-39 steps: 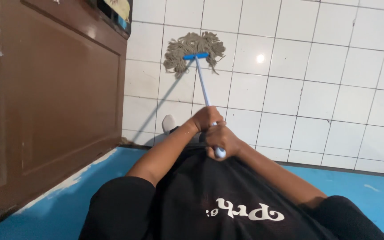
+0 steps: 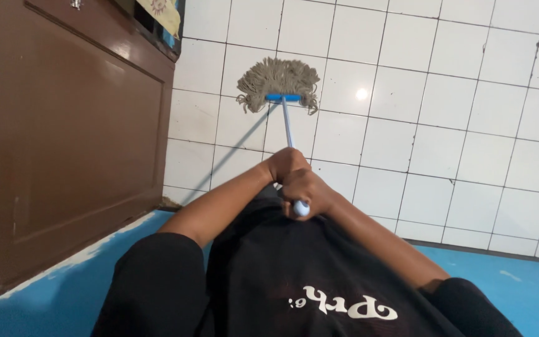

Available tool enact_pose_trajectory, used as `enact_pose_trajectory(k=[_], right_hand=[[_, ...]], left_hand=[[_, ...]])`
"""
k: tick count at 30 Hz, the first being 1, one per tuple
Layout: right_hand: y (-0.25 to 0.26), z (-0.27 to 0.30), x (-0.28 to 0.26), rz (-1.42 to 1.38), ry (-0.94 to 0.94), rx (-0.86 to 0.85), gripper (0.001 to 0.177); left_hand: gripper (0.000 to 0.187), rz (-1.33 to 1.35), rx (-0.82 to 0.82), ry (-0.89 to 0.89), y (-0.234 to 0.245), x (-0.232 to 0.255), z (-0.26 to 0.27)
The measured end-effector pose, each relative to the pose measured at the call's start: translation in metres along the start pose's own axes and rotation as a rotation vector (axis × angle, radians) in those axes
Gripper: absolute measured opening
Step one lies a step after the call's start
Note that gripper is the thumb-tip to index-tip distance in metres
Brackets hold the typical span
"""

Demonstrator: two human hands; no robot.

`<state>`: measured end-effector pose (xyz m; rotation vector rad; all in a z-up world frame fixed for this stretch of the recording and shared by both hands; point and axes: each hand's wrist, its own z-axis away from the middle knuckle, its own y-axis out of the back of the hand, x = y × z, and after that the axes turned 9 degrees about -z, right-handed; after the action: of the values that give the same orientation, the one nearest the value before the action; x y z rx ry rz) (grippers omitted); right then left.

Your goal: The person mops a tiled floor using a string mop, moving it back and forth across the surface. The camera is mounted on the person's head, showing a first-person view of the mopping action.

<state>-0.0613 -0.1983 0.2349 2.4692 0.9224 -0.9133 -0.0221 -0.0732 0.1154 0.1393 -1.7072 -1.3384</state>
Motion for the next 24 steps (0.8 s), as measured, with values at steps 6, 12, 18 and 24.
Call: enact_pose_trajectory(k=[6,12,18,24], right_hand=[[0.012,0.026,0.053,0.189,-0.187,-0.114,0.038],[0.031,0.015,0.076,0.115,-0.424,-0.128,0.043],[0.008,0.034,0.071,0.167,-0.502,-0.198,0.037],[-0.013,0.010,0.016,0.093,-0.570,-0.165,0.040]], left_hand=[[0.027,0.315,-0.209,0.274,0.014,-0.032,-0.006],[0.007,0.191,-0.137,0.116,-0.017,-0.104,-0.029],[0.014,-0.021,-0.180,0.029,-0.014,-0.084,-0.006],[0.014,-0.040,-0.252,0.070,-0.015,-0.044,0.021]])
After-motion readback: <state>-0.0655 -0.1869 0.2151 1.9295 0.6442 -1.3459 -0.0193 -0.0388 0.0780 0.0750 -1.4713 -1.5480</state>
